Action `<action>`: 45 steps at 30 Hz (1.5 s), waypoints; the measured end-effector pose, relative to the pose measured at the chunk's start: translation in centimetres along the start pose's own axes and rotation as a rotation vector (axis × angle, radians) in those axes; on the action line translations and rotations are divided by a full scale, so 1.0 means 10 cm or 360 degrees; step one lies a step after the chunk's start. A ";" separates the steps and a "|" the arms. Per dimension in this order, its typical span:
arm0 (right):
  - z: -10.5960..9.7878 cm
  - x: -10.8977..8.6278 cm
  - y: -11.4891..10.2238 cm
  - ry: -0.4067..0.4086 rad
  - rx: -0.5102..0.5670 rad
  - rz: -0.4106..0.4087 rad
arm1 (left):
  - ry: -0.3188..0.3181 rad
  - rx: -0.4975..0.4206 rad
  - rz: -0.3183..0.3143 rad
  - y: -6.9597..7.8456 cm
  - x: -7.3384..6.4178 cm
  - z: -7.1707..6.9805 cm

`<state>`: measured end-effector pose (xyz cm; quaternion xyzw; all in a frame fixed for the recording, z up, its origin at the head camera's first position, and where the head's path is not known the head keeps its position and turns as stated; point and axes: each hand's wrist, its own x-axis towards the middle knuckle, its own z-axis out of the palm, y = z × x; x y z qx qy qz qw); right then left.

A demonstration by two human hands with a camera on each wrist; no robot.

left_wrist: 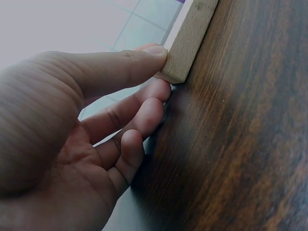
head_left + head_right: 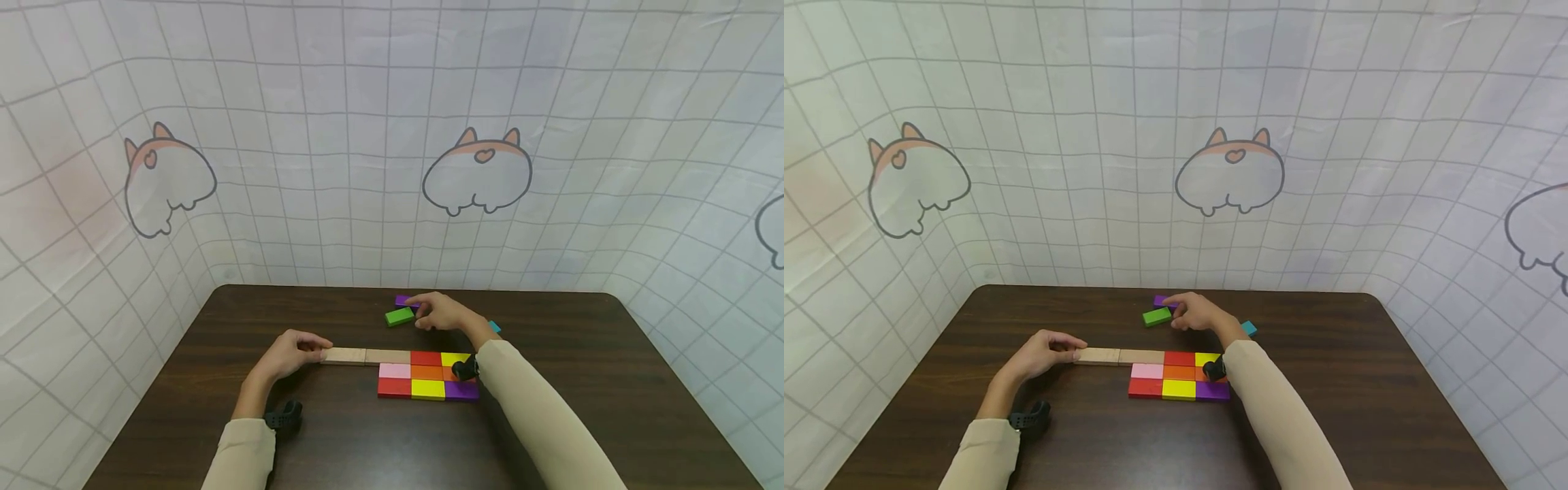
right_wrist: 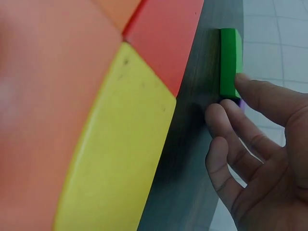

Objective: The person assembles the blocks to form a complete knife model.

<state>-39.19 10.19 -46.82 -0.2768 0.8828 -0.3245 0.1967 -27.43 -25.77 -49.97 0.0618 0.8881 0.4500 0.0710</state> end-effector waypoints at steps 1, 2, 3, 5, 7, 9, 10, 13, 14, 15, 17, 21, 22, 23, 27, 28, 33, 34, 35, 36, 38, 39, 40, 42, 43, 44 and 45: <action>0.00 0.01 0.01 -0.0008 0.0001 -0.0014 | -0.0001 0.0000 0.0000 0.00 0.00 0.00; 0.00 0.03 0.01 -0.0012 -0.0005 -0.0025 | 0.0000 0.0000 0.0000 0.00 0.00 0.01; 0.01 0.04 0.01 -0.0011 -0.0013 -0.0028 | -0.0001 -0.0002 0.0000 0.01 0.00 0.01; 0.02 0.06 0.00 0.0000 -0.0038 -0.0020 | -0.0001 -0.0003 -0.0001 0.02 0.00 0.01; 0.03 0.08 -0.01 0.0014 -0.0074 -0.0011 | 0.0001 -0.0003 -0.0002 0.02 0.00 0.01; 0.05 0.09 -0.03 0.0029 -0.0104 0.0014 | 0.0003 0.0000 -0.0003 0.02 0.00 0.01; 0.06 0.09 -0.04 0.0033 -0.0113 0.0023 | 0.0004 0.0004 -0.0007 0.02 0.00 0.01; 0.08 0.09 -0.06 0.0050 -0.0122 0.0046 | 0.0006 0.0016 -0.0014 0.01 0.00 0.02; 0.09 0.09 -0.06 0.0058 -0.0119 0.0051 | 0.0006 0.0019 -0.0016 0.01 0.00 0.02; 0.09 0.09 -0.07 0.0064 -0.0119 0.0058 | 0.0006 0.0021 -0.0017 0.01 0.00 0.02; 0.10 0.09 -0.07 0.0072 -0.0124 0.0066 | 0.0008 0.0020 -0.0016 0.01 0.00 0.02; 0.11 0.08 -0.07 0.0065 -0.0132 0.0079 | 0.0009 0.0015 -0.0011 0.02 0.00 0.02; 0.11 0.07 -0.07 0.0058 -0.0129 0.0077 | 0.0009 0.0014 -0.0011 0.02 0.00 0.02; 0.10 0.07 -0.07 0.0051 -0.0124 0.0076 | 0.0009 0.0013 -0.0010 0.03 0.00 0.02; 0.11 0.05 -0.07 0.0016 -0.0106 0.0059 | 0.0015 0.0010 -0.0021 0.03 0.00 0.02; 0.11 0.05 -0.07 0.0011 -0.0109 0.0052 | 0.0017 0.0012 -0.0025 0.03 0.00 0.02; 0.12 0.05 -0.06 0.0007 -0.0151 0.0031 | 0.0018 0.0015 -0.0030 0.03 0.00 0.02; 0.13 0.04 -0.06 0.0007 -0.0155 0.0034 | 0.0016 0.0016 -0.0028 0.03 -0.01 0.02; 0.13 0.04 -0.07 0.0004 -0.0158 0.0035 | 0.0015 0.0015 -0.0027 0.03 -0.01 0.02; 0.13 0.03 -0.07 -0.0002 -0.0162 0.0036 | 0.0015 0.0016 -0.0024 0.04 -0.01 0.02; 0.12 0.02 -0.07 -0.0011 -0.0165 0.0034 | 0.0013 0.0017 -0.0020 0.04 -0.01 0.02; 0.12 0.00 -0.08 -0.0014 -0.0165 0.0030 | 0.0014 0.0016 -0.0020 0.03 -0.01 0.02; 0.12 -0.01 -0.08 -0.0014 -0.0163 0.0030 | 0.0015 0.0016 -0.0021 0.03 -0.01 0.02; 0.11 -0.04 -0.09 -0.0010 -0.0162 0.0031 | 0.0017 0.0017 -0.0021 0.03 0.00 0.02; 0.10 -0.06 -0.09 -0.0001 -0.0171 0.0029 | 0.0019 0.0018 -0.0022 0.03 -0.01 0.02; 0.10 -0.07 -0.10 0.0011 -0.0182 0.0024 | 0.0021 0.0018 -0.0024 0.02 0.00 0.02; 0.09 -0.09 -0.11 0.0024 -0.0192 0.0013 | 0.0024 0.0016 -0.0026 0.02 0.00 0.02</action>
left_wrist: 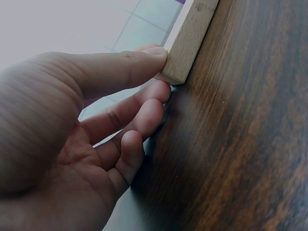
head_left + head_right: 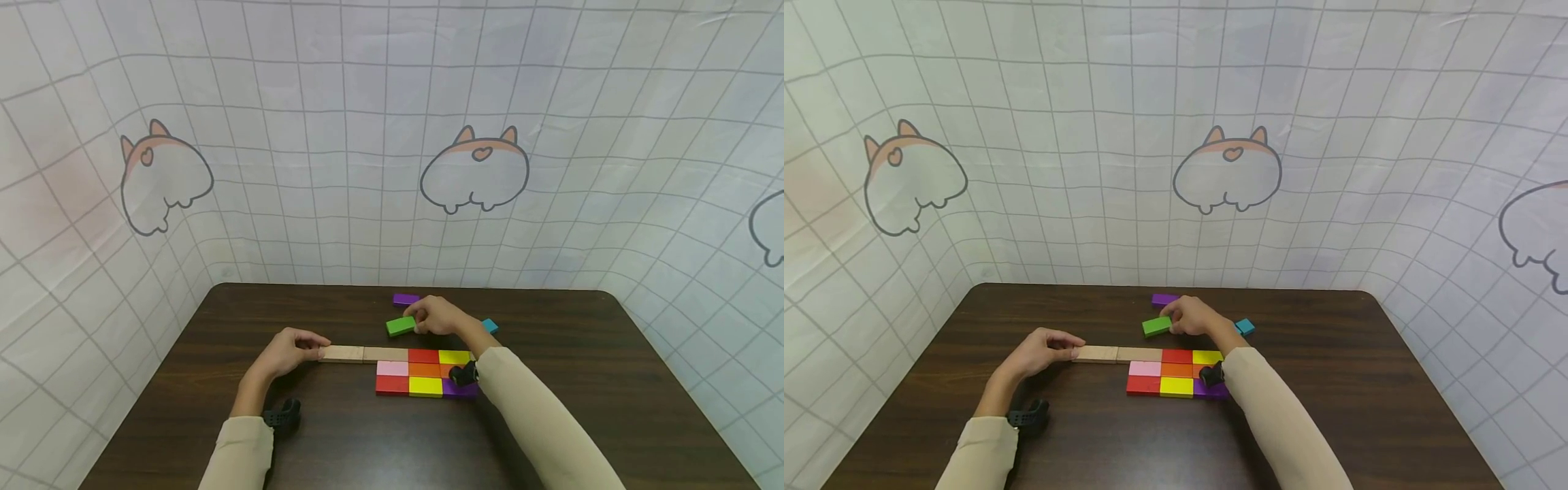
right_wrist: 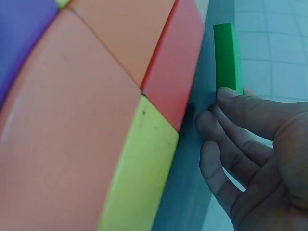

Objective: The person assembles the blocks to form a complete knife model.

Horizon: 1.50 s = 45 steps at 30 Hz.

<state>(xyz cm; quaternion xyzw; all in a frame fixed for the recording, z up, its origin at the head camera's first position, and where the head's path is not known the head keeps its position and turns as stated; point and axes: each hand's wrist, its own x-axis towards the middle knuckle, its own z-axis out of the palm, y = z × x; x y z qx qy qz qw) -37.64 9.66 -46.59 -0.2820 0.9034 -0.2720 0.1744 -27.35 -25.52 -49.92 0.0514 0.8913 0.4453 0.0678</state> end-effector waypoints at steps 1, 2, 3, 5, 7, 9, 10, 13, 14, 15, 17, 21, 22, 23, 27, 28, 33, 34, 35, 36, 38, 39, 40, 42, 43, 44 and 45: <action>0.00 -0.02 -0.01 0.0016 -0.0011 -0.0006 | 0.0001 0.0002 0.0001 0.00 0.00 0.00; -0.01 -0.04 -0.02 0.0033 -0.0019 -0.0014 | 0.0002 0.0002 0.0000 -0.01 0.00 0.00; -0.02 -0.06 -0.03 0.0052 -0.0019 -0.0022 | 0.0001 0.0001 -0.0001 -0.01 0.00 0.00; -0.04 -0.11 -0.06 0.0089 0.0007 -0.0032 | -0.0001 -0.0003 -0.0003 -0.02 0.00 -0.01; -0.05 -0.17 -0.08 0.0120 0.0058 -0.0024 | -0.0002 -0.0001 -0.0004 -0.02 -0.01 -0.01; -0.05 -0.24 -0.09 0.0148 0.0085 -0.0044 | -0.0001 0.0002 -0.0007 -0.02 -0.01 -0.01; -0.05 -0.28 -0.09 0.0161 0.0085 -0.0052 | 0.0000 0.0005 -0.0008 -0.02 0.00 0.00; -0.05 -0.40 -0.09 0.0199 0.0067 -0.0094 | 0.0002 0.0006 -0.0008 -0.02 0.00 0.00; -0.04 -0.44 -0.09 0.0210 0.0063 -0.0113 | 0.0001 0.0004 -0.0006 -0.02 0.00 0.01; -0.04 -0.49 -0.08 0.0221 0.0070 -0.0121 | -0.0001 0.0002 -0.0005 -0.02 0.00 0.01; -0.03 -0.58 -0.08 0.0241 0.0101 -0.0137 | -0.0003 -0.0001 -0.0001 -0.02 0.00 0.01; 0.00 -0.76 -0.06 0.0266 0.0184 -0.0171 | -0.0008 0.0007 0.0002 0.01 0.01 0.00; 0.00 -0.80 -0.06 0.0272 0.0193 -0.0180 | -0.0007 0.0009 0.0001 0.02 0.01 0.00; 0.01 -0.85 -0.05 0.0279 0.0198 -0.0194 | -0.0008 0.0010 0.0001 0.02 0.01 0.00; 0.08 -1.01 -0.02 0.0307 0.0209 -0.0250 | -0.0007 0.0012 -0.0007 0.02 0.01 0.00; 0.10 -1.05 -0.02 0.0311 0.0217 -0.0254 | -0.0008 0.0010 -0.0008 0.02 0.01 0.00; 0.21 -1.23 0.02 0.0310 0.0248 -0.0274 | -0.0012 0.0018 -0.0003 0.00 0.01 0.00; 0.23 -1.26 0.02 0.0311 0.0245 -0.0271 | -0.0011 0.0021 -0.0003 0.00 0.01 0.00; 0.25 -1.30 0.02 0.0316 0.0235 -0.0277 | -0.0011 0.0023 -0.0001 0.00 0.01 0.00; 0.26 -1.33 0.03 0.0318 0.0230 -0.0278 | -0.0009 0.0023 -0.0002 0.00 0.01 0.00; 0.30 -1.39 0.03 0.0330 0.0211 -0.0295 | -0.0011 0.0025 -0.0004 0.00 0.01 0.00; 0.31 -1.41 0.03 0.0335 0.0208 -0.0299 | -0.0011 0.0026 -0.0005 0.00 0.01 0.00; 0.33 -1.43 0.03 0.0340 0.0208 -0.0304 | -0.0011 0.0025 -0.0008 -0.01 0.01 0.00; 0.35 -1.47 0.03 0.0337 0.0222 -0.0315 | -0.0014 0.0024 -0.0010 -0.01 0.02 0.00; 0.37 -1.48 0.03 0.0337 0.0228 -0.0322 | -0.0016 0.0025 -0.0010 -0.01 0.02 0.00; 0.38 -1.50 0.02 0.0335 0.0241 -0.0325 | -0.0017 0.0026 -0.0009 -0.01 0.02 0.00; 0.39 -1.51 0.02 0.0326 0.0259 -0.0321 | -0.0018 0.0026 -0.0009 -0.01 0.02 0.00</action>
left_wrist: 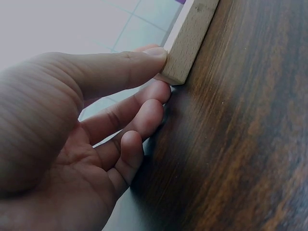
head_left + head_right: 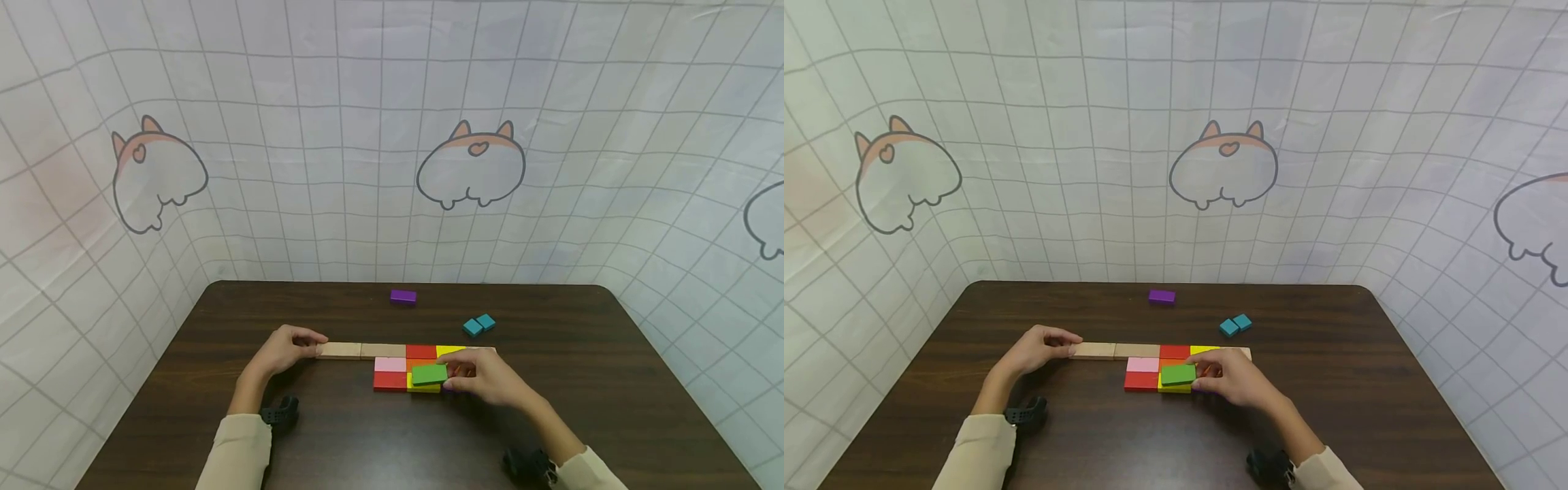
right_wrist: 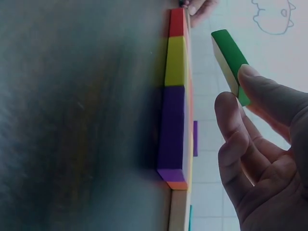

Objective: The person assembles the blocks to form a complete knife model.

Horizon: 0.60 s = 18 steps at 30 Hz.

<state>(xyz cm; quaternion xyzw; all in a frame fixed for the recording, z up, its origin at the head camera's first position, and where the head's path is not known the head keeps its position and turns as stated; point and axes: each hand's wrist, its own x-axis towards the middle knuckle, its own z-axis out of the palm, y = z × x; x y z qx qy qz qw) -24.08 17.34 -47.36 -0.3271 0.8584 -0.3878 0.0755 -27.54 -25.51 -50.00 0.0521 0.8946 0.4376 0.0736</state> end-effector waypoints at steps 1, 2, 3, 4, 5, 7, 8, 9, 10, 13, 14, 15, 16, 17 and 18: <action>0.01 -0.01 -0.01 -0.0013 0.0018 0.0006 | 0.0000 0.0000 0.0001 0.00 0.00 0.00; 0.03 -0.02 -0.01 -0.0028 0.0034 0.0006 | 0.0000 0.0001 0.0002 0.00 0.00 0.00; 0.04 -0.02 -0.02 -0.0043 0.0044 0.0004 | 0.0002 0.0003 0.0003 0.00 0.00 0.00; 0.06 -0.02 -0.02 -0.0059 0.0048 0.0005 | 0.0002 0.0004 0.0005 0.00 0.00 0.00; 0.07 -0.03 -0.03 -0.0077 0.0054 0.0009 | 0.0004 0.0005 0.0005 0.00 0.00 0.00; 0.11 -0.03 -0.03 -0.0112 0.0048 0.0010 | 0.0003 0.0008 0.0007 0.00 0.00 0.00; 0.12 -0.03 -0.04 -0.0122 0.0038 0.0006 | 0.0002 0.0010 0.0007 0.00 0.00 0.00; 0.13 -0.03 -0.04 -0.0131 0.0030 -0.0002 | 0.0000 0.0011 0.0007 0.00 0.00 0.00; 0.15 -0.03 -0.04 -0.0141 0.0024 0.0001 | -0.0002 0.0010 0.0007 0.00 0.00 0.00; 0.17 -0.03 -0.05 -0.0170 0.0004 -0.0003 | 0.0000 0.0014 0.0008 -0.01 0.00 0.00; 0.18 -0.02 -0.05 -0.0179 -0.0004 -0.0005 | 0.0001 0.0015 0.0009 -0.01 0.01 0.00; 0.18 -0.02 -0.06 -0.0187 -0.0009 -0.0003 | 0.0003 0.0016 0.0011 -0.01 0.01 0.00; 0.19 -0.01 -0.06 -0.0196 -0.0015 0.0008 | 0.0004 0.0019 0.0014 -0.01 0.01 0.00; 0.20 -0.01 -0.07 -0.0201 -0.0021 0.0007 | 0.0006 0.0020 0.0016 -0.01 0.01 0.00; 0.20 0.00 -0.07 -0.0207 -0.0025 0.0008 | 0.0007 0.0021 0.0016 -0.01 0.01 0.00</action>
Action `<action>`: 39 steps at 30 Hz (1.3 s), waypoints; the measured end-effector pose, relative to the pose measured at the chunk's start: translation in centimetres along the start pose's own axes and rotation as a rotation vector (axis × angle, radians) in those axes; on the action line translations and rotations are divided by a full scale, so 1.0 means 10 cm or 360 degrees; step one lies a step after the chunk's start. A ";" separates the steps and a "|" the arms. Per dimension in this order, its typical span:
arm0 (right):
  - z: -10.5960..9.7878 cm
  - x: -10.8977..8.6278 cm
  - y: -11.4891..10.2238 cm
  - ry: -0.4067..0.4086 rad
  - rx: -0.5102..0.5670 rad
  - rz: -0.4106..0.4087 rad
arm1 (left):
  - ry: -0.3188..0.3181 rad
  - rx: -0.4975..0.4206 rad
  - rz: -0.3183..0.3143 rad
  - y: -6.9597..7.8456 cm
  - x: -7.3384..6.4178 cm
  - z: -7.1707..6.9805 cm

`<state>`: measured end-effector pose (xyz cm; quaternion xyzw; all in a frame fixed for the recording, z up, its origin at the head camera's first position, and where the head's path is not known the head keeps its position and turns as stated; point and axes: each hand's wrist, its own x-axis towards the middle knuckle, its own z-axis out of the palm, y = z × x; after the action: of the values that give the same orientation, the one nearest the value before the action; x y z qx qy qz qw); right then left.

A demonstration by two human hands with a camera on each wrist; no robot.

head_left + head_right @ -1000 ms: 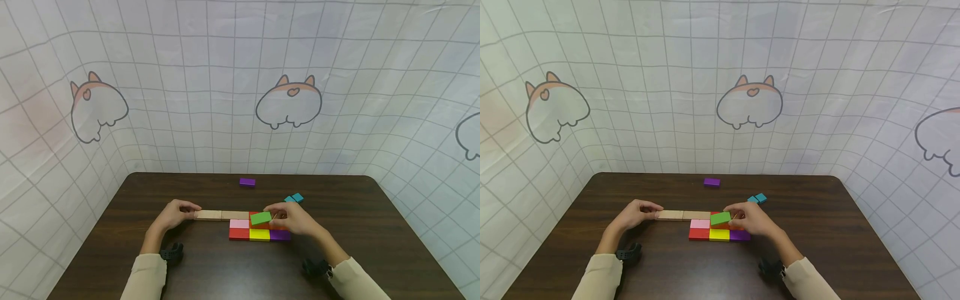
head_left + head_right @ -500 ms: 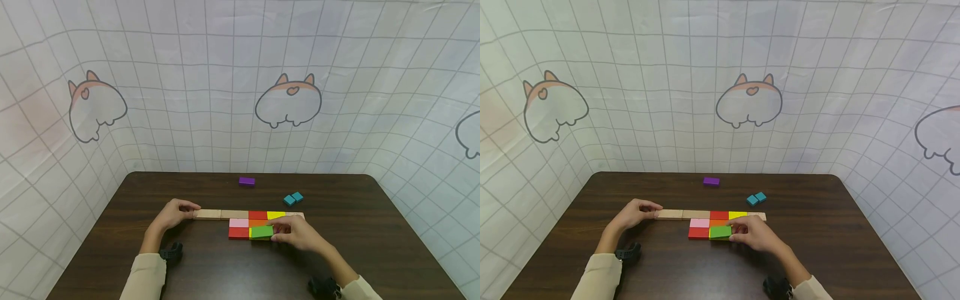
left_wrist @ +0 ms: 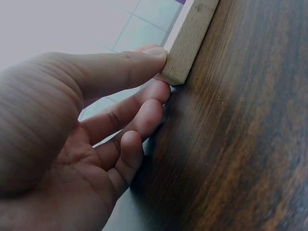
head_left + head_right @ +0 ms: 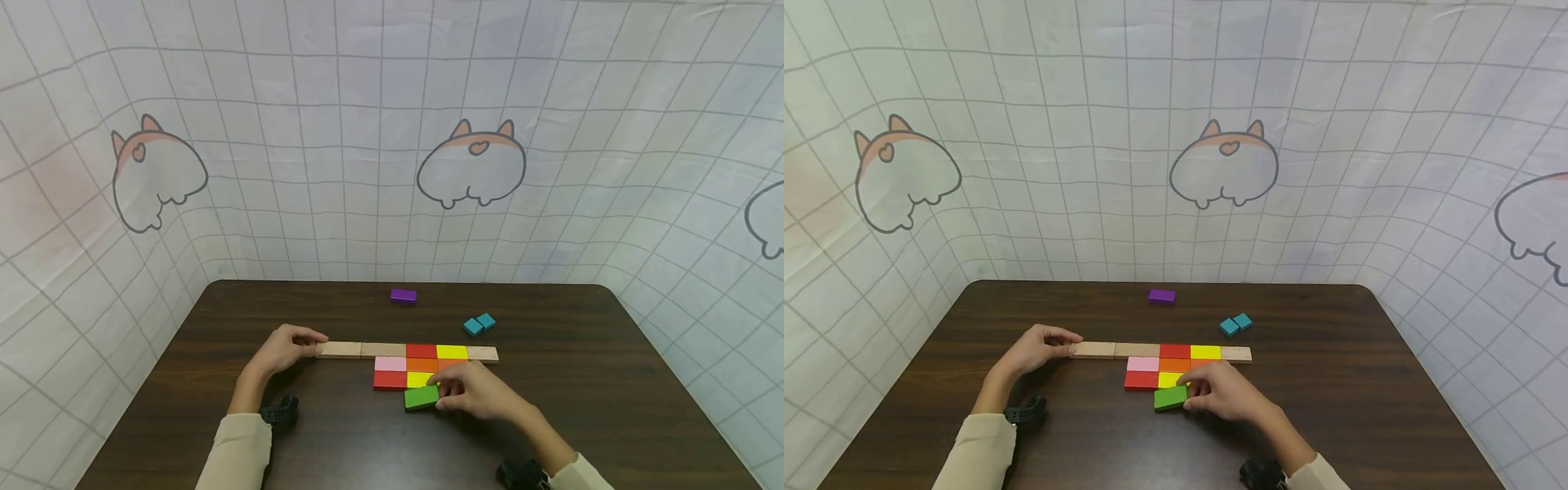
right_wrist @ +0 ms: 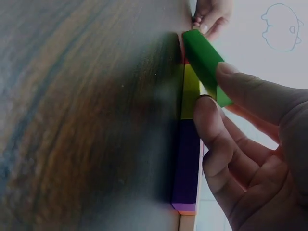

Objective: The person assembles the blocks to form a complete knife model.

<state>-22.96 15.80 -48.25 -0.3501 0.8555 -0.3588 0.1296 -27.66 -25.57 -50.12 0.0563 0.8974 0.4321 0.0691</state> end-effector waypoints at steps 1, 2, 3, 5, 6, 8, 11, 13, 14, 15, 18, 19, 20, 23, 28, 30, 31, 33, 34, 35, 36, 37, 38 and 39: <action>0.00 0.00 0.00 -0.0008 0.0001 0.0005 | 0.0000 -0.0001 0.0000 0.00 0.00 0.00; 0.00 0.01 -0.01 -0.0014 0.0001 0.0012 | -0.0001 -0.0001 0.0001 0.00 0.00 0.00; 0.00 0.01 -0.01 -0.0018 0.0000 0.0017 | -0.0002 -0.0002 0.0002 0.00 0.00 0.00; 0.01 0.01 -0.02 -0.0025 -0.0003 0.0021 | -0.0005 -0.0006 0.0004 0.00 0.00 0.00; 0.01 0.02 -0.02 -0.0027 -0.0009 0.0020 | -0.0006 -0.0006 0.0005 0.00 0.00 0.00; 0.01 0.03 -0.02 -0.0032 -0.0016 0.0020 | -0.0008 -0.0008 0.0005 -0.01 -0.01 0.00; 0.02 0.04 -0.03 -0.0048 -0.0027 0.0015 | -0.0007 -0.0009 0.0005 -0.01 -0.01 0.00; 0.03 0.04 -0.03 -0.0068 -0.0022 0.0035 | -0.0005 -0.0006 0.0004 -0.01 -0.01 -0.01; 0.03 0.05 -0.03 -0.0077 -0.0018 0.0049 | -0.0006 -0.0005 0.0005 0.00 -0.01 -0.01; 0.04 0.05 -0.03 -0.0085 -0.0013 0.0066 | -0.0006 -0.0006 0.0006 0.00 -0.01 -0.01; 0.05 0.05 -0.04 -0.0104 0.0017 0.0111 | -0.0008 -0.0008 0.0010 -0.01 -0.01 -0.01; 0.05 0.05 -0.04 -0.0106 0.0029 0.0117 | -0.0008 -0.0010 0.0012 -0.01 -0.01 -0.01; 0.05 0.05 -0.04 -0.0107 0.0043 0.0118 | -0.0007 -0.0013 0.0013 -0.01 -0.01 0.00; 0.05 0.05 -0.05 -0.0105 0.0071 0.0107 | -0.0005 -0.0012 0.0010 -0.01 -0.01 0.00; 0.08 0.07 -0.04 -0.0085 0.0046 0.0087 | 0.0003 -0.0005 0.0005 -0.01 0.00 0.00; 0.10 0.09 -0.04 -0.0069 0.0008 0.0080 | 0.0004 -0.0009 0.0007 -0.01 0.00 0.00; 0.11 0.10 -0.04 -0.0063 -0.0014 0.0085 | 0.0003 -0.0011 0.0008 -0.01 0.00 0.01; 0.12 0.12 -0.05 -0.0052 -0.0049 0.0088 | 0.0000 -0.0014 0.0010 -0.01 0.00 0.01; 0.13 0.13 -0.06 -0.0046 -0.0067 0.0088 | -0.0001 -0.0017 0.0011 -0.01 0.00 0.01; 0.13 0.14 -0.07 -0.0043 -0.0077 0.0089 | -0.0003 -0.0021 0.0012 -0.01 0.00 0.01; 0.14 0.15 -0.08 -0.0042 -0.0087 0.0092 | -0.0005 -0.0023 0.0015 -0.02 0.00 0.01; 0.15 0.16 -0.08 -0.0042 -0.0093 0.0098 | -0.0007 -0.0025 0.0017 -0.02 0.00 0.01; 0.15 0.17 -0.10 -0.0041 -0.0099 0.0099 | -0.0008 -0.0028 0.0019 -0.02 0.00 0.01; 0.16 0.19 -0.11 -0.0040 -0.0107 0.0097 | -0.0008 -0.0030 0.0021 -0.02 0.00 0.00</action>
<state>-23.01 13.16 -48.57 -0.3324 0.8757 -0.3213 0.1393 -27.62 -25.65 -50.30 0.0625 0.8927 0.4410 0.0690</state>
